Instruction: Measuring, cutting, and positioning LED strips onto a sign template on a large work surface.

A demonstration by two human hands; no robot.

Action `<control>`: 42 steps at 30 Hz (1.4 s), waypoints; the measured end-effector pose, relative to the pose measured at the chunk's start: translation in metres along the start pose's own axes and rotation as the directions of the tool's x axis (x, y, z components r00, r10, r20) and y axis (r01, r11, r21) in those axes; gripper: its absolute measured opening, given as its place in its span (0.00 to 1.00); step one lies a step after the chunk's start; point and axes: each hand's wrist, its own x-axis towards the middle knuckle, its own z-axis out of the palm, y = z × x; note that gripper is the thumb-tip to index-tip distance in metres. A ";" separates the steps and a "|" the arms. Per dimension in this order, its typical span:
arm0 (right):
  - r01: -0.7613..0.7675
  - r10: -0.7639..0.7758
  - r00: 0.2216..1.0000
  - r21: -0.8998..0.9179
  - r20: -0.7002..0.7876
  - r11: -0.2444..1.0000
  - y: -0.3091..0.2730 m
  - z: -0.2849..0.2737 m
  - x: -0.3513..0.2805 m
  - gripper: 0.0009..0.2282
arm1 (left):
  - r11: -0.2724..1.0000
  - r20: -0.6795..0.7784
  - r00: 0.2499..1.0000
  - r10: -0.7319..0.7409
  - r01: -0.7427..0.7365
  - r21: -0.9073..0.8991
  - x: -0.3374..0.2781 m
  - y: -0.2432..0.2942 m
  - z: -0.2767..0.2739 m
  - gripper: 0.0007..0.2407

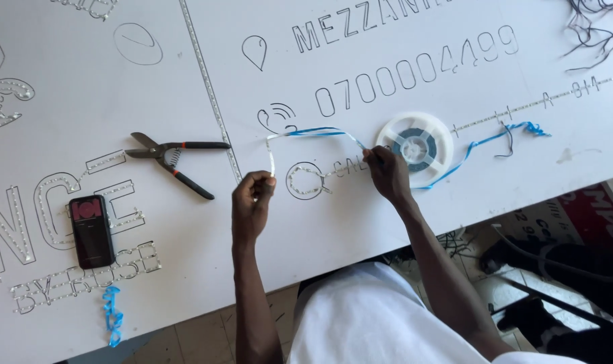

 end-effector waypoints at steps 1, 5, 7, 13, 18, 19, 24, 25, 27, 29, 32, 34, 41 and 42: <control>0.007 -0.007 1.000 -0.001 -0.004 1.000 0.002 0.004 0.005 0.16 | 1.000 -0.002 1.000 0.008 -0.008 -0.003 0.002 -0.002 -0.002 0.06; -0.081 0.067 0.993 -0.144 -0.097 0.986 0.004 0.021 -0.008 0.16 | 1.000 0.052 0.999 -0.015 0.015 0.003 -0.019 0.001 -0.013 0.10; -0.059 0.039 0.990 -0.142 -0.137 0.988 0.005 0.024 -0.010 0.16 | 1.000 0.067 0.998 -0.005 0.004 0.014 -0.028 0.006 -0.015 0.10; 0.010 -0.058 0.973 -0.212 -0.222 0.977 0.017 0.037 -0.012 0.17 | 1.000 0.176 0.984 0.010 -0.008 -0.011 -0.032 0.005 -0.016 0.09; 0.020 -0.088 0.954 -0.229 -0.287 0.973 0.012 0.044 -0.012 0.18 | 1.000 0.218 0.976 -0.004 0.007 -0.013 -0.024 -0.016 -0.012 0.10; 0.015 -0.083 0.955 -0.231 -0.286 0.973 0.015 0.043 -0.017 0.18 | 1.000 0.222 0.975 -0.008 0.011 -0.014 -0.026 -0.019 -0.008 0.10; 0.010 -0.063 0.957 -0.187 -0.282 0.982 0.019 0.042 -0.014 0.18 | 0.998 0.336 0.941 0.037 -0.019 -0.057 0.008 -0.017 0.009 0.11; -0.007 -0.048 0.957 -0.189 -0.286 0.982 0.016 0.043 -0.021 0.18 | 0.998 0.350 0.936 0.029 -0.010 -0.057 0.008 -0.017 0.009 0.11; -0.003 -0.038 0.962 -0.152 -0.270 0.988 0.008 0.039 -0.017 0.17 | 0.998 0.321 0.946 0.036 -0.017 -0.060 0.019 -0.014 0.012 0.10; 0.009 -0.038 0.966 -0.114 -0.257 0.993 0.003 0.028 -0.009 0.17 | 0.998 0.322 0.946 0.041 -0.021 -0.066 0.029 -0.024 0.010 0.09; 0.012 -0.005 0.974 0.030 -0.228 0.999 0.002 0.009 -0.009 0.14 | 0.998 0.289 0.957 0.028 -0.008 -0.068 0.033 -0.033 -0.003 0.08; 0.042 -0.009 0.968 0.127 -0.251 0.991 0.025 -0.007 -0.005 0.13 | 0.996 0.247 0.967 0.061 -0.043 -0.079 0.035 -0.029 -0.013 0.07; 0.064 -0.055 0.945 0.015 -0.321 0.998 0.104 -0.149 0.042 0.08 | 0.995 0.110 0.990 0.087 -0.092 0.043 0.056 0.012 -0.011 0.07; 0.128 -0.155 0.928 -0.100 -0.339 0.987 0.117 -0.182 0.056 0.09 | 0.988 0.087 0.990 0.108 -0.117 0.103 0.063 0.024 -0.005 0.08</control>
